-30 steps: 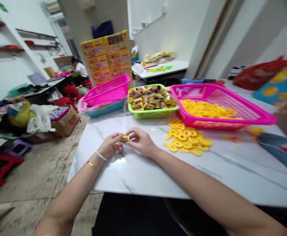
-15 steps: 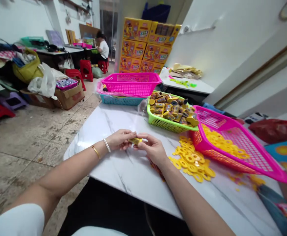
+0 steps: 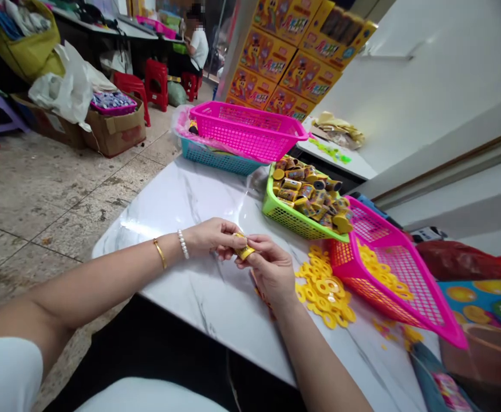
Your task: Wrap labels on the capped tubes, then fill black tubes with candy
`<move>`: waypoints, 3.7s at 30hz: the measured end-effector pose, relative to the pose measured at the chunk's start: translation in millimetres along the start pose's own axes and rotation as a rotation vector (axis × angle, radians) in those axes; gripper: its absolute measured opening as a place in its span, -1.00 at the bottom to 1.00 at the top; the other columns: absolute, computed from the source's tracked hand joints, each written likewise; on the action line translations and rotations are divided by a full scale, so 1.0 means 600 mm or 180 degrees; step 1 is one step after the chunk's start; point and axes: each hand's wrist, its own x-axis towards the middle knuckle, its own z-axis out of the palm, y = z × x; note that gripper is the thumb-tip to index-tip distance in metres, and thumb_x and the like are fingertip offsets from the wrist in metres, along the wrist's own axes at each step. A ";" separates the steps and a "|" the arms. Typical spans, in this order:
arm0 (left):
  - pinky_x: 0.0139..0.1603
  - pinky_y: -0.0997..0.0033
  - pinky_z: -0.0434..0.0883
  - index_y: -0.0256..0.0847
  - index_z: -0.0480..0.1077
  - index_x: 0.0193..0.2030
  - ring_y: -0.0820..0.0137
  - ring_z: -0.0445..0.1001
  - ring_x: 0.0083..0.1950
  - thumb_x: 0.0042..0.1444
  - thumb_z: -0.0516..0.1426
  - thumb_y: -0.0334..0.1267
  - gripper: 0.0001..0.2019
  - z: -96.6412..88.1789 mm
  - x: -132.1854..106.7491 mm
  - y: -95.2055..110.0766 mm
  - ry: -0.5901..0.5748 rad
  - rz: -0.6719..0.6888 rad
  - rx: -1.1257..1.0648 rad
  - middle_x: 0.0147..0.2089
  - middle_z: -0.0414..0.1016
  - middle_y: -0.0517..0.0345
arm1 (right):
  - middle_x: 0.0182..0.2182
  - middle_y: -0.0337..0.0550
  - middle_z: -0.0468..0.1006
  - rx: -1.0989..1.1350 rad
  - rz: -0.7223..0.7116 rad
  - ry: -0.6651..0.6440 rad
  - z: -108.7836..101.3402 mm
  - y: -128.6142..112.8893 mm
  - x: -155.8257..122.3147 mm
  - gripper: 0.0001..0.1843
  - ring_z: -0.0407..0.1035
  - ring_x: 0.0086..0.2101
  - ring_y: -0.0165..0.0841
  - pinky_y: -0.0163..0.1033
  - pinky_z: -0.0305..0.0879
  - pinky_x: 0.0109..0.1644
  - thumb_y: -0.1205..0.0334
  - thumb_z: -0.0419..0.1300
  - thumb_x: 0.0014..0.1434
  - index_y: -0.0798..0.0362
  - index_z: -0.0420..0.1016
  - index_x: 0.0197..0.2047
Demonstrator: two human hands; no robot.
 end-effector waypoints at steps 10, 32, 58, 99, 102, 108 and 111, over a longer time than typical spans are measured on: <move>-0.58 0.54 0.30 -0.29 0.43 -0.27 0.52 0.42 -0.54 -0.18 0.44 0.06 -0.49 0.007 0.007 -0.003 0.0787 0.0231 -0.0112 -0.44 0.50 0.17 | -0.34 -0.19 0.64 -0.1177 -0.0098 0.0719 0.011 -0.002 -0.004 -0.66 0.57 -0.37 -0.34 -0.21 0.58 -0.23 0.16 0.48 -0.02 0.01 0.54 -0.18; -0.23 0.41 0.30 -0.22 0.42 -0.49 0.41 0.39 -0.30 0.08 0.20 -0.28 -0.85 -0.002 -0.006 0.015 0.1214 0.1809 0.2055 -0.34 0.45 0.11 | -0.30 -0.17 0.66 -0.0693 0.0156 0.0705 -0.012 0.003 0.006 -0.64 0.55 -0.41 -0.35 -0.15 0.57 -0.23 0.10 0.47 0.00 0.03 0.55 -0.16; -0.34 0.38 0.47 -0.30 0.43 -0.16 0.40 0.54 -0.36 -0.18 0.45 -0.04 -0.47 -0.016 -0.001 0.020 0.1089 0.0530 0.0621 -0.23 0.52 0.09 | -0.10 -0.14 0.50 -0.1539 -0.1337 0.0463 -0.009 0.003 0.007 -0.71 0.51 -0.12 -0.29 -0.12 0.59 -0.07 0.35 0.36 0.10 -0.11 0.60 -0.09; -0.29 0.43 0.39 -0.25 0.51 0.01 0.40 0.52 -0.27 0.01 0.36 0.04 -0.49 -0.015 -0.008 0.025 0.0337 0.0613 0.1230 -0.18 0.59 0.01 | -0.21 -0.12 0.57 -0.2718 -0.2579 0.0405 0.000 -0.006 0.008 -0.75 0.53 -0.20 -0.32 -0.22 0.56 -0.12 0.42 0.31 0.17 -0.08 0.60 -0.11; -0.43 0.48 0.34 -0.29 0.46 0.02 0.45 0.48 -0.42 -0.01 0.34 0.14 -0.40 -0.019 -0.005 0.025 0.0407 0.0143 0.1026 -0.35 0.55 0.09 | -0.16 -0.09 0.57 -0.2810 -0.2520 0.0348 -0.011 -0.004 0.012 -0.75 0.53 -0.16 -0.30 -0.18 0.57 -0.09 0.41 0.28 0.19 -0.09 0.61 -0.10; -0.49 0.53 0.28 -0.31 0.48 -0.14 0.53 0.41 -0.50 -0.10 0.41 0.06 -0.48 -0.022 0.002 0.022 0.0595 0.0079 0.0984 -0.43 0.53 0.16 | -0.20 -0.12 0.58 -0.2209 -0.1669 0.0099 -0.013 -0.002 0.009 -0.76 0.55 -0.23 -0.33 -0.22 0.63 -0.20 0.33 0.30 0.20 -0.04 0.60 -0.05; -0.47 0.53 0.28 -0.31 0.49 -0.15 0.54 0.40 -0.48 -0.08 0.41 -0.04 -0.55 -0.021 0.002 0.021 0.0666 0.0145 0.0976 -0.42 0.53 0.16 | -0.20 -0.13 0.57 -0.2119 -0.1520 0.0132 -0.008 -0.004 0.004 -0.77 0.55 -0.27 -0.37 -0.20 0.65 -0.16 0.32 0.30 0.20 -0.03 0.60 -0.05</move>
